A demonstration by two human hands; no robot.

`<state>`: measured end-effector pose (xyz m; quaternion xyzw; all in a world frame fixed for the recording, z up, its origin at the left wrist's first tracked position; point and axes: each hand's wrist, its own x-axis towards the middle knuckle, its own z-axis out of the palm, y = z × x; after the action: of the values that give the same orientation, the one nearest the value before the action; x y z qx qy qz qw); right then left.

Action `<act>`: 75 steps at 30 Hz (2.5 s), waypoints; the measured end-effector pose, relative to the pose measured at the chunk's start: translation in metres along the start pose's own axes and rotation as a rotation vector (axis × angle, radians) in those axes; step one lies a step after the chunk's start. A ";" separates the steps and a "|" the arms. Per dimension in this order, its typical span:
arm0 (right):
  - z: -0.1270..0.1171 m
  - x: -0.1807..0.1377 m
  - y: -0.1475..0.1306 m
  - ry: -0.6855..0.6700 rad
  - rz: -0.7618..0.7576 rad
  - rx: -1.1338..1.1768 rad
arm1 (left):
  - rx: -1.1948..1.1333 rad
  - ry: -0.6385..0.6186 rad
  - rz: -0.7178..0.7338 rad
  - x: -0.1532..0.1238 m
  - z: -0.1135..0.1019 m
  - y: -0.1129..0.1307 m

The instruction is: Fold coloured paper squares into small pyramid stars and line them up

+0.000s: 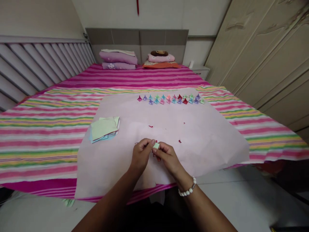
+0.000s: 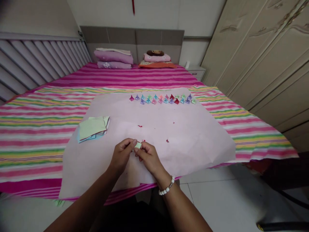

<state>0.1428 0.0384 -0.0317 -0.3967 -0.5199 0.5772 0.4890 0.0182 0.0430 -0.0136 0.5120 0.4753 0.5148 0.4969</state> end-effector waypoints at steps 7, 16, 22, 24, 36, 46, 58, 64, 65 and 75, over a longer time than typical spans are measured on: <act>0.005 -0.002 0.013 -0.006 -0.012 -0.003 | -0.068 0.041 -0.095 0.000 -0.002 -0.002; 0.002 -0.005 0.016 0.070 0.030 0.011 | 0.082 -0.001 -0.014 0.005 -0.012 -0.004; 0.001 -0.006 0.016 0.059 0.034 0.038 | 0.076 0.002 -0.086 0.006 -0.018 -0.003; 0.001 -0.006 0.014 0.081 0.026 0.043 | 0.009 -0.013 -0.098 0.006 -0.018 -0.004; -0.010 -0.003 0.005 0.170 -0.087 0.101 | -0.041 -0.097 0.003 0.004 -0.023 -0.002; -0.016 -0.002 -0.004 0.126 -0.107 0.045 | 0.046 -0.216 -0.006 0.002 -0.024 0.002; -0.015 -0.001 -0.002 0.086 -0.008 0.096 | -0.072 -0.328 -0.087 0.003 -0.025 -0.002; -0.014 -0.002 -0.004 0.068 0.020 0.135 | -0.102 -0.217 -0.115 0.001 -0.020 -0.001; -0.014 -0.002 -0.004 0.077 0.028 0.137 | -0.101 -0.204 -0.122 0.001 -0.020 -0.001; -0.011 -0.004 -0.007 0.086 -0.008 0.238 | -0.189 -0.187 -0.132 -0.004 -0.018 -0.001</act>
<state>0.1556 0.0371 -0.0270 -0.3579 -0.4278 0.6156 0.5567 0.0003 0.0397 -0.0152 0.4764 0.4087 0.4735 0.6179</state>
